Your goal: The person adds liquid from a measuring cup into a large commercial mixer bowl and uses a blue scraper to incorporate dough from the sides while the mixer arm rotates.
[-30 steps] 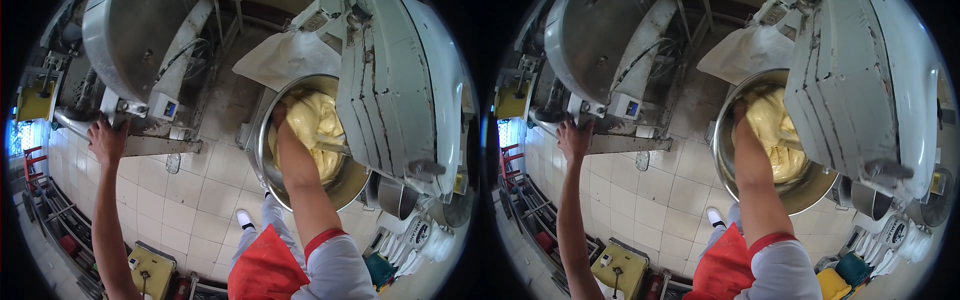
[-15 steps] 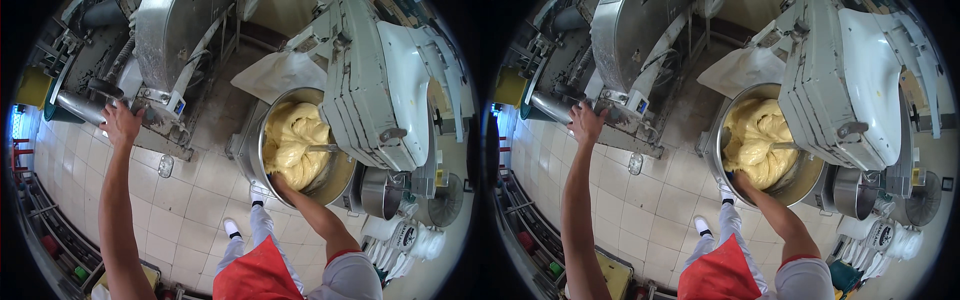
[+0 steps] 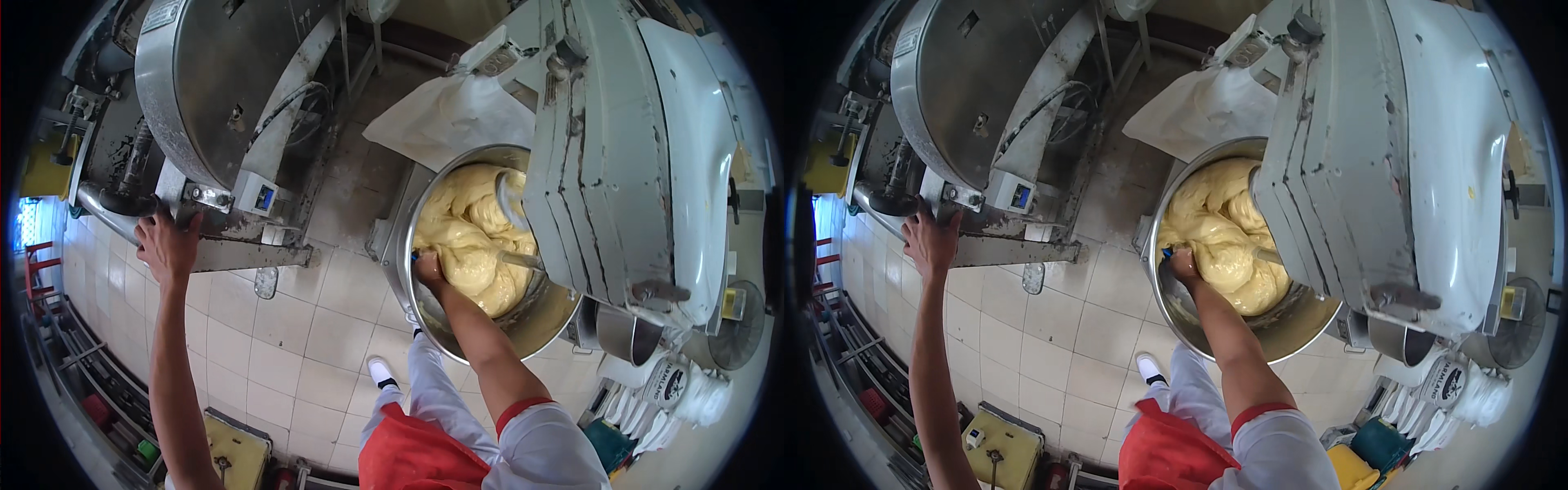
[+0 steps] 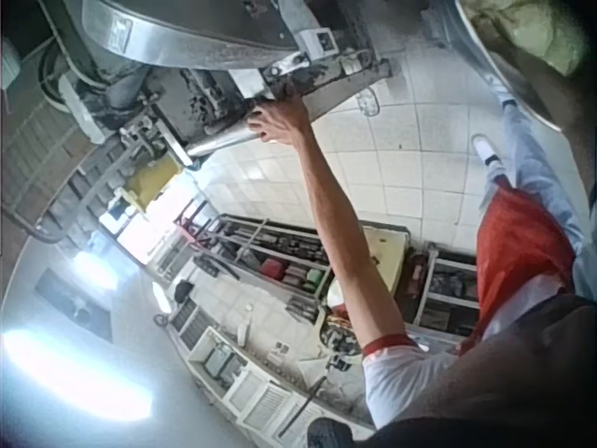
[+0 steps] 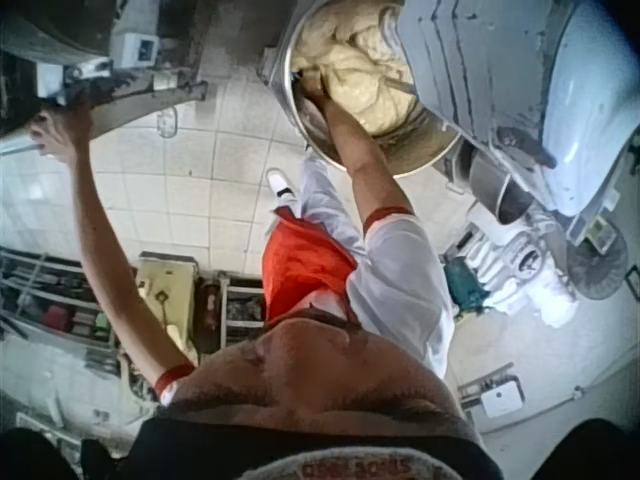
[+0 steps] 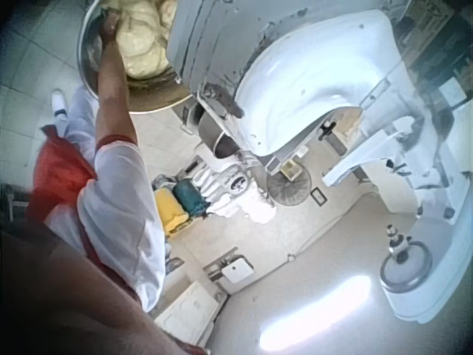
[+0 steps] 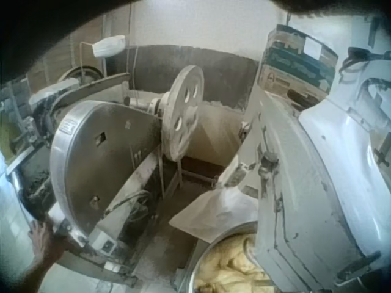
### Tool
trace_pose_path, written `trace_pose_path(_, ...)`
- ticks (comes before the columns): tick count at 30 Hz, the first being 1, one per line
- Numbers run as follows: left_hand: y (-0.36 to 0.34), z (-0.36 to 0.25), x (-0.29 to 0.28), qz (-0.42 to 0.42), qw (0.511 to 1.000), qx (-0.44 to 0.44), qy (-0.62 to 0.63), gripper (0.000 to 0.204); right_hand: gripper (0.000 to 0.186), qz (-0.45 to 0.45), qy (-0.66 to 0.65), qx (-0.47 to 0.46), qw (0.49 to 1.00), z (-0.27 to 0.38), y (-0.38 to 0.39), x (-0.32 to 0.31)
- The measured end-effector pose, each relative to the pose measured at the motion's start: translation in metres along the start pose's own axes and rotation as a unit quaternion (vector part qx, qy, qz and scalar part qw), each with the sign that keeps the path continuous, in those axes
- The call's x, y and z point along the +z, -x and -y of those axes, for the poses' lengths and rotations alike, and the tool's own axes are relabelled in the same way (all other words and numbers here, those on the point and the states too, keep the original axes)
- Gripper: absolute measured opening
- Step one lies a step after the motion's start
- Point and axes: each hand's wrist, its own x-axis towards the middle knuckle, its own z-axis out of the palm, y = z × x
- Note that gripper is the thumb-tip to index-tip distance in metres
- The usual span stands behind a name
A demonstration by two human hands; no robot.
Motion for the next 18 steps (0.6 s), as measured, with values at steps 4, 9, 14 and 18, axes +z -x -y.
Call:
trace_pose_path(4,-0.001,0.009,0.003,0.013,1.000,-0.008,-0.018,0.084,0.021,-0.011,0.000,-0.001,1.000,0.007,-0.023,-0.002)
trace_pose_path(9,-0.002,0.013,0.007,0.026,0.999,-0.012,-0.029,0.088,0.027,-0.110,-0.116,-0.011,0.987,-0.005,-0.038,-0.015)
trace_pose_path(14,-0.001,0.018,0.006,-0.023,0.999,0.012,-0.027,0.082,0.027,-0.131,-0.145,0.037,0.980,-0.003,-0.075,-0.010)
trace_pose_path(18,0.000,0.019,0.007,-0.013,0.999,0.028,-0.036,0.083,0.028,-0.144,-0.125,0.094,0.977,-0.020,-0.117,-0.013)
